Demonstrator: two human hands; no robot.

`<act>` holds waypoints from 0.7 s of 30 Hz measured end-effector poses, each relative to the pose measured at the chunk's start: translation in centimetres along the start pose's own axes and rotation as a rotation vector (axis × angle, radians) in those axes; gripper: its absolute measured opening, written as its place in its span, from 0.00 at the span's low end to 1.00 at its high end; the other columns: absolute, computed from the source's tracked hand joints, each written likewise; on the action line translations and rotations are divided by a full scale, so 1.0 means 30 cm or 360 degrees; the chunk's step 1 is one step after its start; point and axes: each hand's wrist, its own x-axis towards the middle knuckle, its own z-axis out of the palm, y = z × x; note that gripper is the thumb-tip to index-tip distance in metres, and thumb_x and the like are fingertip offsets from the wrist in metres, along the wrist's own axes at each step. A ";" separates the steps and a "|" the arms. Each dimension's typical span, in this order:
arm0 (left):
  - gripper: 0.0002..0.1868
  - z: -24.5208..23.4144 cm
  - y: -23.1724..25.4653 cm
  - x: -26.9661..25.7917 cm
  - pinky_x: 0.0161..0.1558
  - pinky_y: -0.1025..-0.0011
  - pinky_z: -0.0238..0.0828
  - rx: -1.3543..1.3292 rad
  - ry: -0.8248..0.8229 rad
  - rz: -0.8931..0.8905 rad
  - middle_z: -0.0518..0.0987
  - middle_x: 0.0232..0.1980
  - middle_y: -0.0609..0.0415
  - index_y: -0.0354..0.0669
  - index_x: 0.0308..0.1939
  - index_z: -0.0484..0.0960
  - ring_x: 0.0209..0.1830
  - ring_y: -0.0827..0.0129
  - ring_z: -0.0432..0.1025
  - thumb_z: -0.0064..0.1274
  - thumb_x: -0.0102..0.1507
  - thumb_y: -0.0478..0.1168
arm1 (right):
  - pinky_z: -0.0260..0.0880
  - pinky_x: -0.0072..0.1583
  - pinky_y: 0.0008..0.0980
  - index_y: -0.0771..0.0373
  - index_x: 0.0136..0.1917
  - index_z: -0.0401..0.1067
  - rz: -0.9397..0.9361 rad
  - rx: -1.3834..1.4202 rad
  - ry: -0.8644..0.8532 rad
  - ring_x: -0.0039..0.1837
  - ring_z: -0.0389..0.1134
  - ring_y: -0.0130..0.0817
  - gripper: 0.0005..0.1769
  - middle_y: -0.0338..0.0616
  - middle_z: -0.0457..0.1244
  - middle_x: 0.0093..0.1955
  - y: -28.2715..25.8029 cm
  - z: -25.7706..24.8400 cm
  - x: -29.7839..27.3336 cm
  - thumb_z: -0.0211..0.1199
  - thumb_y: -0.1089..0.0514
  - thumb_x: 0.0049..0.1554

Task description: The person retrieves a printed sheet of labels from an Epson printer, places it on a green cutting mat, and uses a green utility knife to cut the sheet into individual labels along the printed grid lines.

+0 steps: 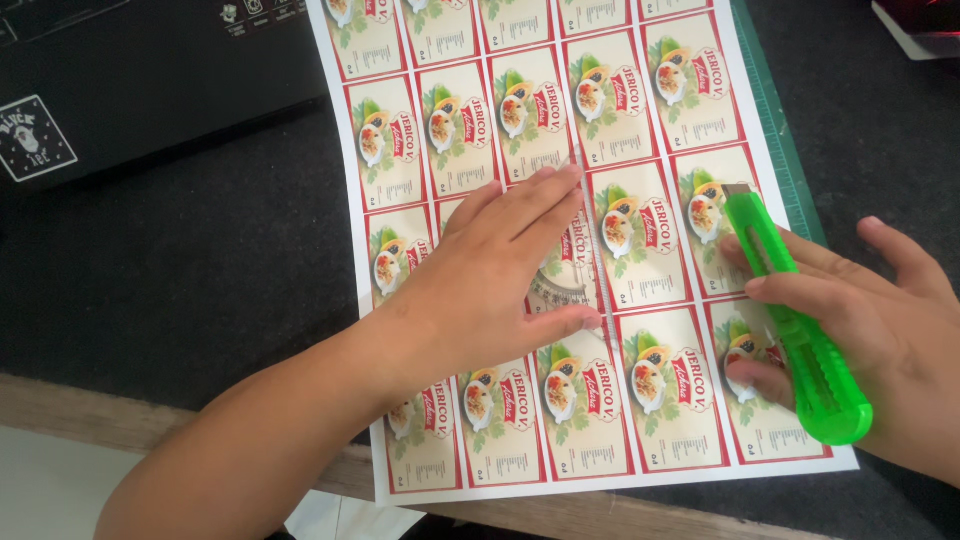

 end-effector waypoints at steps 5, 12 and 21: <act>0.47 -0.001 0.001 0.000 0.77 0.51 0.44 -0.0003 0.0009 0.0004 0.61 0.78 0.39 0.30 0.73 0.63 0.80 0.50 0.53 0.61 0.61 0.58 | 0.46 0.79 0.66 0.50 0.63 0.61 0.0007 0.0037 0.0016 0.69 0.68 0.37 0.41 0.41 0.64 0.72 -0.003 -0.002 0.000 0.70 0.38 0.41; 0.47 0.000 0.000 0.001 0.77 0.51 0.44 0.0004 0.0032 0.0032 0.61 0.78 0.39 0.29 0.73 0.64 0.80 0.51 0.53 0.62 0.61 0.58 | 0.46 0.79 0.66 0.50 0.64 0.61 0.0010 0.0028 0.0015 0.69 0.68 0.37 0.41 0.41 0.65 0.72 0.002 0.004 -0.006 0.70 0.38 0.41; 0.47 0.002 0.002 0.001 0.77 0.53 0.45 -0.0020 0.0049 0.0013 0.61 0.78 0.40 0.29 0.72 0.65 0.80 0.51 0.53 0.62 0.61 0.58 | 0.46 0.79 0.65 0.51 0.63 0.61 -0.0044 0.0014 0.0033 0.71 0.67 0.37 0.40 0.43 0.65 0.71 0.006 0.004 -0.005 0.70 0.38 0.42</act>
